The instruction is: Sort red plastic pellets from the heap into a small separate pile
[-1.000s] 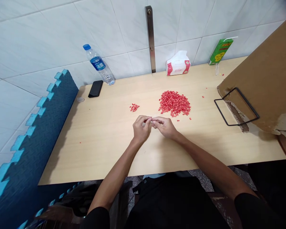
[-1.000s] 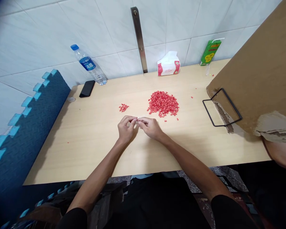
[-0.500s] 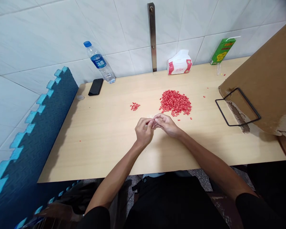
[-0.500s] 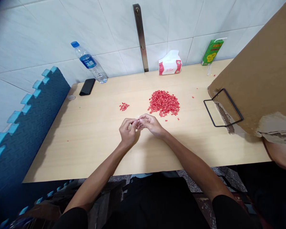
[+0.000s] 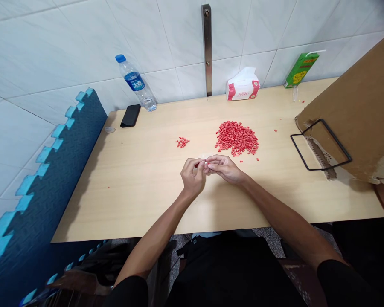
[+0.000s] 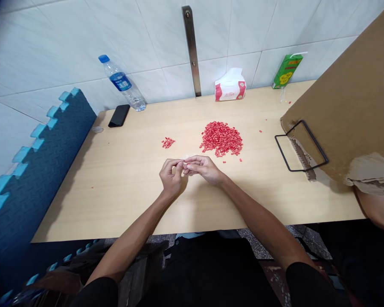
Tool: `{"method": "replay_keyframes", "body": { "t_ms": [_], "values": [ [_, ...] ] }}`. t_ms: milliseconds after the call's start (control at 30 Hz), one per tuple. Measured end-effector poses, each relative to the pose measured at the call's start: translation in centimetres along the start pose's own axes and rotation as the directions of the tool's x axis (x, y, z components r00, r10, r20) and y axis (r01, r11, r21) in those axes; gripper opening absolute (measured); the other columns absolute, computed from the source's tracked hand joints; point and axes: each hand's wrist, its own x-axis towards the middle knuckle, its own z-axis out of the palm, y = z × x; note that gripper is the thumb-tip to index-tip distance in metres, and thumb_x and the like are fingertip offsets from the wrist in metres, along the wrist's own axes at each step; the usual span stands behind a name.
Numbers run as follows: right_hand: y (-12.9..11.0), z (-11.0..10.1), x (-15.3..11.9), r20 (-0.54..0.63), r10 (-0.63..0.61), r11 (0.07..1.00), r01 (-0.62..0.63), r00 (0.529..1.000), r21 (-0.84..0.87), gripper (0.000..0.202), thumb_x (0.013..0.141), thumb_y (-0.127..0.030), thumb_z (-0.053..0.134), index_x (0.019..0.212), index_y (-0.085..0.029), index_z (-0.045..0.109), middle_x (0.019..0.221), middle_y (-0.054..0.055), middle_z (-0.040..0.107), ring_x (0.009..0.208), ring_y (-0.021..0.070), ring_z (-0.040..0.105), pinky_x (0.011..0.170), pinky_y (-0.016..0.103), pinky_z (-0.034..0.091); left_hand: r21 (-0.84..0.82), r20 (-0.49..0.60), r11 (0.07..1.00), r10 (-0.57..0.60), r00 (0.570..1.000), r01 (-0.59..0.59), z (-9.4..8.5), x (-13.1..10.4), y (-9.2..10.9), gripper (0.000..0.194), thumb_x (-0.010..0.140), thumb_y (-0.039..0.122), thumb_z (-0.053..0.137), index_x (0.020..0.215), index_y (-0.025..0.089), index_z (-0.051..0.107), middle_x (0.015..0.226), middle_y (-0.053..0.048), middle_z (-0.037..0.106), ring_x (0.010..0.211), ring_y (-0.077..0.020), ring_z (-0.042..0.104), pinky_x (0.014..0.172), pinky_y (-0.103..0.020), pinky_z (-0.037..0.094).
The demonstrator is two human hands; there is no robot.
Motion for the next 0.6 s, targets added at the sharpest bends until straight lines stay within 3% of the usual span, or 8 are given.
{"method": "replay_keyframes", "body": {
  "t_ms": [133, 400, 600],
  "values": [
    [0.1, -0.08, -0.01, -0.027, 0.026, 0.999, -0.026, 0.999, -0.028, 0.03, 0.069, -0.033, 0.077, 0.09, -0.016, 0.063, 0.079, 0.003, 0.072, 0.071, 0.0131, 0.069, 0.068, 0.027, 0.054, 0.018, -0.004, 1.0, -0.008, 1.0, 0.009, -0.02, -0.01, 0.03, 0.014, 0.086, 0.027, 0.056, 0.082, 0.018, 0.066, 0.076, -0.002, 0.064, 0.073, -0.0134, 0.06, 0.069, -0.028, 0.048],
    [0.13, 0.12, -0.1, 0.006, 0.068, 0.995, -0.067, 0.998, -0.069, 0.038, 0.077, -0.052, 0.065, 0.073, -0.016, 0.053, 0.053, 0.0, 0.064, 0.042, 0.0123, 0.059, 0.043, 0.022, 0.045, -0.027, 0.04, 0.999, -0.03, 0.999, 0.032, 0.07, -0.17, -0.01, 0.014, 0.086, 0.027, 0.057, 0.082, 0.018, 0.067, 0.077, -0.002, 0.064, 0.073, -0.0129, 0.059, 0.069, -0.027, 0.047],
    [0.62, 0.21, 0.07, 0.004, 0.048, 0.994, -0.047, 0.999, -0.096, 0.045, 0.083, -0.058, 0.053, 0.068, -0.016, 0.052, 0.049, 0.0, 0.06, 0.039, 0.0104, 0.053, 0.04, 0.021, 0.041, -0.088, 0.097, 0.996, -0.018, 0.995, 0.027, 0.21, -0.41, 0.14, 0.013, 0.086, 0.025, 0.058, 0.082, 0.018, 0.067, 0.076, -0.002, 0.064, 0.072, -0.0121, 0.059, 0.067, -0.026, 0.047]
  ]
}}
